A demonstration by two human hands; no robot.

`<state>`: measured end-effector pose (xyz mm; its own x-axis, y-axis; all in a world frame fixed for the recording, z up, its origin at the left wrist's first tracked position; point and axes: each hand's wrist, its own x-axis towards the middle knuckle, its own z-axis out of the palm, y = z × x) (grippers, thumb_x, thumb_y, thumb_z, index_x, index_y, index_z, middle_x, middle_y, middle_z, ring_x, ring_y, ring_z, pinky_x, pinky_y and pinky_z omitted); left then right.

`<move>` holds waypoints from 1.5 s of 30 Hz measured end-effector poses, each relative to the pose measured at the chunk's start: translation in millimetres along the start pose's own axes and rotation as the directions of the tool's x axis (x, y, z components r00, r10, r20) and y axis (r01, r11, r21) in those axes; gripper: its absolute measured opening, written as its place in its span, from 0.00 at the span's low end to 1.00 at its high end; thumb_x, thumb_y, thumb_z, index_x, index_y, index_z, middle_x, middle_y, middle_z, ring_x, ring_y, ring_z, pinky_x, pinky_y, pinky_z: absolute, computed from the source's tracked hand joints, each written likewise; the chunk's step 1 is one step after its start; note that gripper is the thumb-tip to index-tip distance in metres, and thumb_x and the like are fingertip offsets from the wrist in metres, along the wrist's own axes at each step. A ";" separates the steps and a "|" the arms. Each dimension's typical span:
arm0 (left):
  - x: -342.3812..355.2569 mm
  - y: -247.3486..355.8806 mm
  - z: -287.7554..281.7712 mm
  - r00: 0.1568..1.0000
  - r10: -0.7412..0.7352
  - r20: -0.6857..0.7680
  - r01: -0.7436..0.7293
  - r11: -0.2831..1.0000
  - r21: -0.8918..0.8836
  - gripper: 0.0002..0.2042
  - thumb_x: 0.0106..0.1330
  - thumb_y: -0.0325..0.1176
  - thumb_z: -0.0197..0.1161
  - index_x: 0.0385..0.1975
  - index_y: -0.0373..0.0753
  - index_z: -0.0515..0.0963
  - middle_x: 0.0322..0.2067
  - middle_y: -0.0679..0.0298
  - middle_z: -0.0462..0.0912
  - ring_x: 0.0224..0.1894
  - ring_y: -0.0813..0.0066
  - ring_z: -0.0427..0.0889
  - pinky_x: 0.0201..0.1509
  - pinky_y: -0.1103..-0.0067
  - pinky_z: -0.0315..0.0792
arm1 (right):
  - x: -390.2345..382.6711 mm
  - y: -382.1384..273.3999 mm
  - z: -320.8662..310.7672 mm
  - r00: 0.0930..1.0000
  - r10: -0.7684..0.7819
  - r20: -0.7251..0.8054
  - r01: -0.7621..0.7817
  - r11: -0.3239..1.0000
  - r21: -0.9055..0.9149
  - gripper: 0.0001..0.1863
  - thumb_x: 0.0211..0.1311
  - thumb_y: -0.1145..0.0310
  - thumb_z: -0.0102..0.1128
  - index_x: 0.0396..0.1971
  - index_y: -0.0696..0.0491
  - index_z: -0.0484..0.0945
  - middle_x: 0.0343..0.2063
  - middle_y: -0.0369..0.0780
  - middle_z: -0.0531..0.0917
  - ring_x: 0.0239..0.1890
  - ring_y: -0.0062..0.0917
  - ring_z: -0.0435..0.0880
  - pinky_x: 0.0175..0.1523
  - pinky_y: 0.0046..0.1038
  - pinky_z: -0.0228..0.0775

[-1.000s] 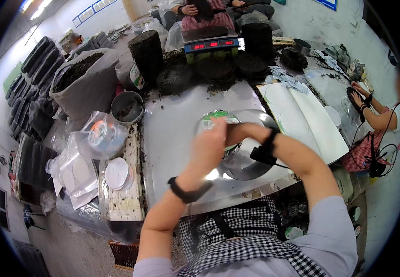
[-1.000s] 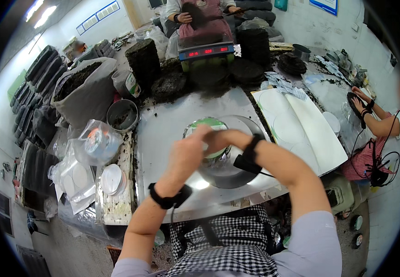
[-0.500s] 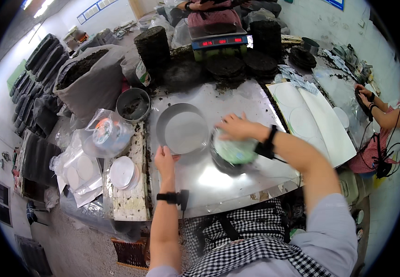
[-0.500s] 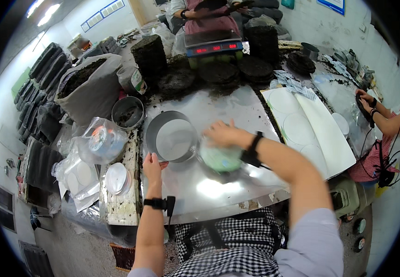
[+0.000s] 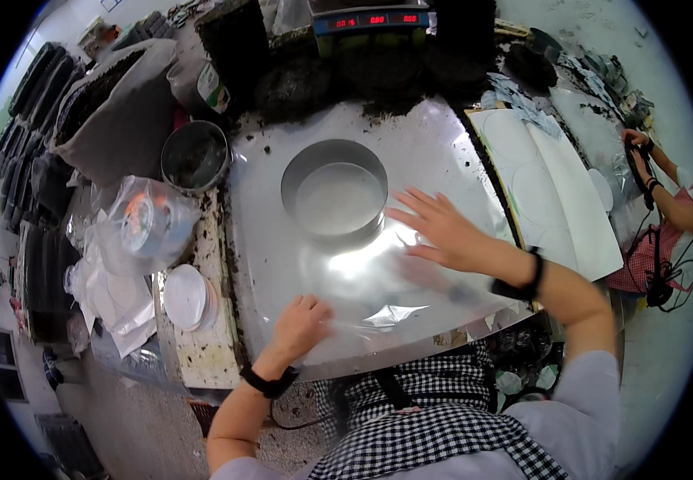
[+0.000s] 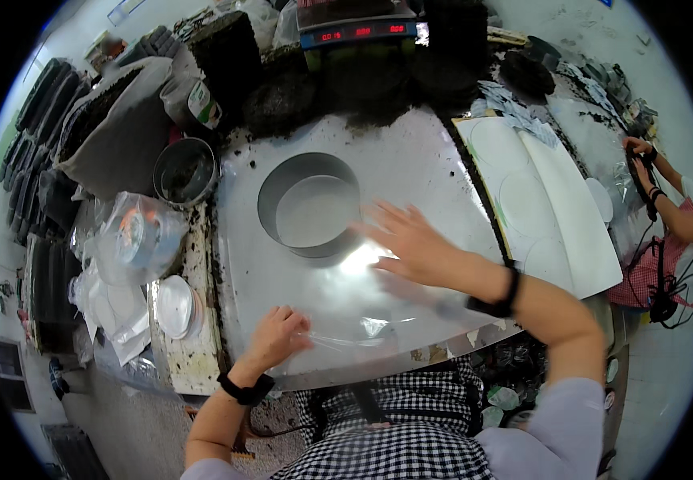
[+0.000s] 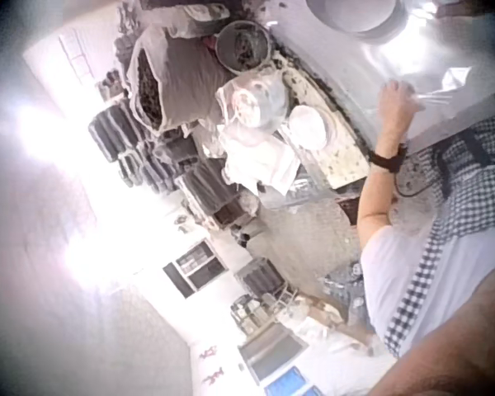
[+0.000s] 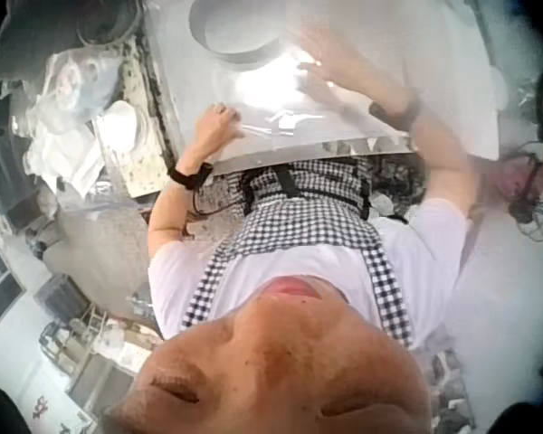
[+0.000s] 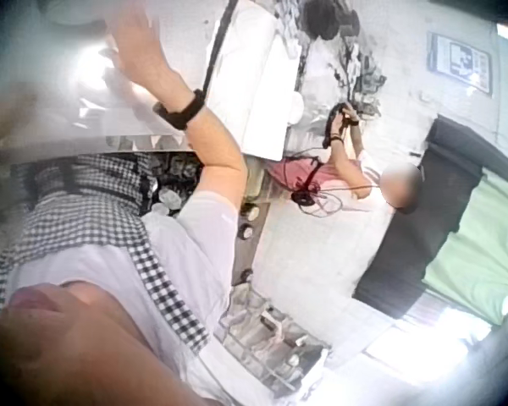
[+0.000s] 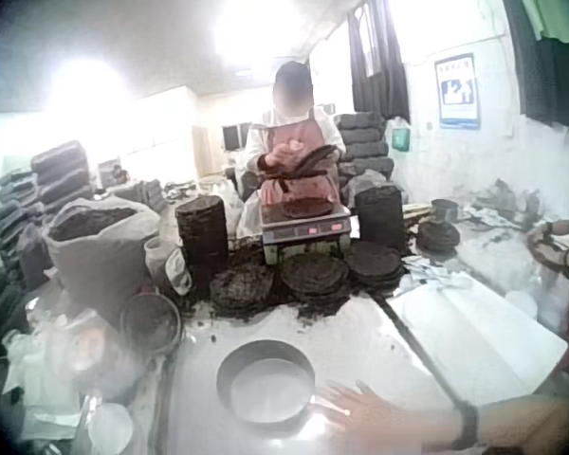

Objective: The person places compressed dark tea discs into plastic bags, uses a metal ring to help shape the packaging, and applies circular green labels to the center of each disc before moving them aside.

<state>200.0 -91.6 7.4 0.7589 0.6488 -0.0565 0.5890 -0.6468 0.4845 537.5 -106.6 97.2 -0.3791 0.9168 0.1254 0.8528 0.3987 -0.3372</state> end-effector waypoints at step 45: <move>-59.4 106.0 -80.7 0.875 0.343 -0.341 -0.137 0.852 0.506 0.08 0.50 0.28 0.58 0.31 0.40 0.80 0.30 0.65 0.76 0.37 0.66 0.76 0.41 0.72 0.70 | -84.8 -107.5 70.9 0.982 -0.073 -0.174 0.064 0.996 -0.057 0.13 0.59 0.62 0.58 0.37 0.56 0.75 0.37 0.38 0.81 0.51 0.33 0.76 0.61 0.61 0.56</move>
<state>194.9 -166.3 132.6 0.7716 0.4825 0.4146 0.5383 -0.8425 -0.0215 452.5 -228.7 56.7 -0.3719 0.8751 0.3096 0.8462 0.4567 -0.2746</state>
